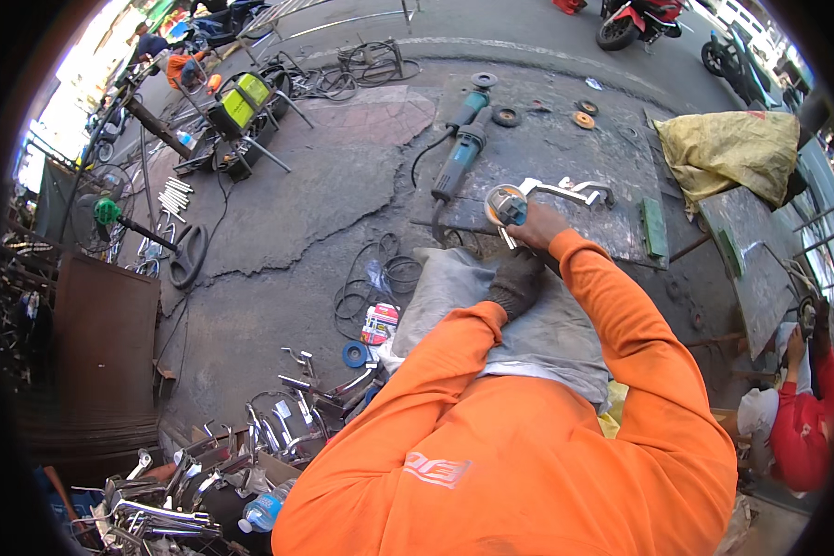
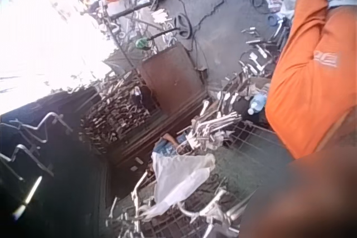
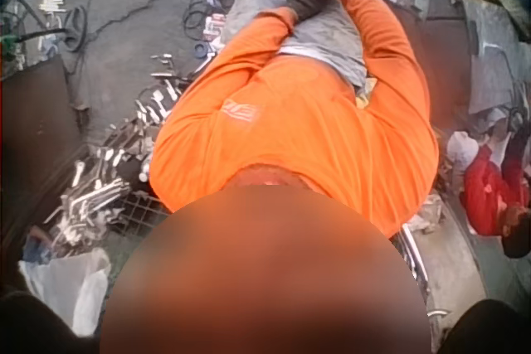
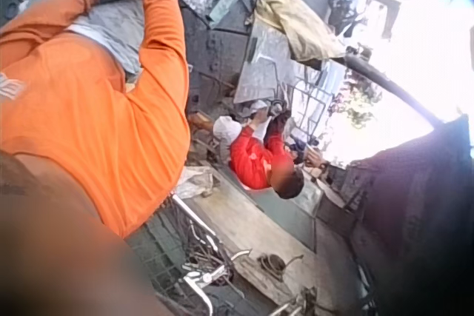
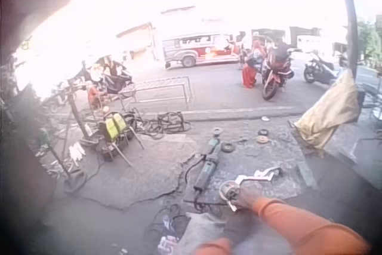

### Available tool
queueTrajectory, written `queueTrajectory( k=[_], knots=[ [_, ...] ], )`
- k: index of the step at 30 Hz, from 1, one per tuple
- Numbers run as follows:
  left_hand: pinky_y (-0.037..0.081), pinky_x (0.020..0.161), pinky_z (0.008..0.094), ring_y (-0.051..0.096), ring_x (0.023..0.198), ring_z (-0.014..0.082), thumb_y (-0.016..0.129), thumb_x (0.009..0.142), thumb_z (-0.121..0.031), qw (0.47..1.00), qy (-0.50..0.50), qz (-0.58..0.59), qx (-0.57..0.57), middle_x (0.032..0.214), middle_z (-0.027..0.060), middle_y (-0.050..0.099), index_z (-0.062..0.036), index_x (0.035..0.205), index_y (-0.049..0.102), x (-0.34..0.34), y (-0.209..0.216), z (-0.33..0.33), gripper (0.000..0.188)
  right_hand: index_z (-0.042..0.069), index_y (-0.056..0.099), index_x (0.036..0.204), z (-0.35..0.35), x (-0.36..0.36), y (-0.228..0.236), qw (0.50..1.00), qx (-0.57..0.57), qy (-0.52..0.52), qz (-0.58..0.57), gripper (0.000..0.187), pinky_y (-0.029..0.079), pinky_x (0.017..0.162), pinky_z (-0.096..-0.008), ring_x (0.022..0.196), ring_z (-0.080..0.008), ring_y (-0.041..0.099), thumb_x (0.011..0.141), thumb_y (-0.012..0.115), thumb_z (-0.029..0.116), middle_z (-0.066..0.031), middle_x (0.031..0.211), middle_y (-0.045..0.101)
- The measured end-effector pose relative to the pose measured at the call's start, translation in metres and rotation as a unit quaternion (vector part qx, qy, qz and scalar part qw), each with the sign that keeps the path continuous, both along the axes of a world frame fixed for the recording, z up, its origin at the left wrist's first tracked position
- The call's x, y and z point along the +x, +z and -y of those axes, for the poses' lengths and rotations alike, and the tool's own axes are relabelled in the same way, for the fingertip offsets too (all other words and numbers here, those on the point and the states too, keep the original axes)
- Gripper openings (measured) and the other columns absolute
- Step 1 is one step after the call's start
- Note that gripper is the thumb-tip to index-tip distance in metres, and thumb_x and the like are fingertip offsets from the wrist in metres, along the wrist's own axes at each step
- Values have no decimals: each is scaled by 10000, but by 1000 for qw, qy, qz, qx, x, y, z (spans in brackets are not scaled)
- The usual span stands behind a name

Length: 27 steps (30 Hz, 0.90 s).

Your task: The person uses an angle grinder to polish a curved metal tube, then wipes it with a cloth. They repeat the process on a second metal piece, grinding and wiping each one individually.

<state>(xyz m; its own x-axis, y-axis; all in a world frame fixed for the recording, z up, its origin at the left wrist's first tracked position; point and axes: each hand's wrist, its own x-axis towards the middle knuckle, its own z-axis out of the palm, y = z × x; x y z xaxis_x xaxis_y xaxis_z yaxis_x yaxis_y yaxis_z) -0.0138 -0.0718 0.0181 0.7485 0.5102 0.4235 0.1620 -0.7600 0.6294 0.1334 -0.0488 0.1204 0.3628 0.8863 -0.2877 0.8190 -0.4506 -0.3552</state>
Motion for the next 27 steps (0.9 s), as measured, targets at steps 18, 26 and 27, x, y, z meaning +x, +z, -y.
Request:
queueTrajectory(
  k=[18, 26, 27],
  knots=[
    [534, 862, 515, 635, 1024, 418, 678, 812, -68, 1000, 12, 5, 21, 1018, 191, 676, -64, 943, 707, 3, 8, -1, 134, -88, 743, 1136, 2, 17, 13, 1000, -5, -25, -15, 710, 559, 965, -483, 1096, -451, 715, 813, 730, 544, -320, 1169, 725],
    [526, 874, 520, 631, 1033, 421, 677, 788, -46, 1000, 10, -1, 11, 1012, 194, 675, -66, 937, 696, -1, 8, -1, 152, -88, 750, 1122, -12, 39, 17, 997, 31, -63, 5, 670, 555, 979, -480, 1099, -451, 713, 813, 702, 506, -328, 1169, 721],
    [525, 876, 520, 630, 1033, 422, 678, 787, -45, 1000, 11, -7, 8, 1008, 194, 675, -67, 937, 695, -1, 8, 0, 152, -78, 751, 1129, -19, 44, 19, 996, 27, -87, 21, 652, 554, 984, -480, 1104, -447, 713, 825, 698, 496, -321, 1182, 721]
  ],
)
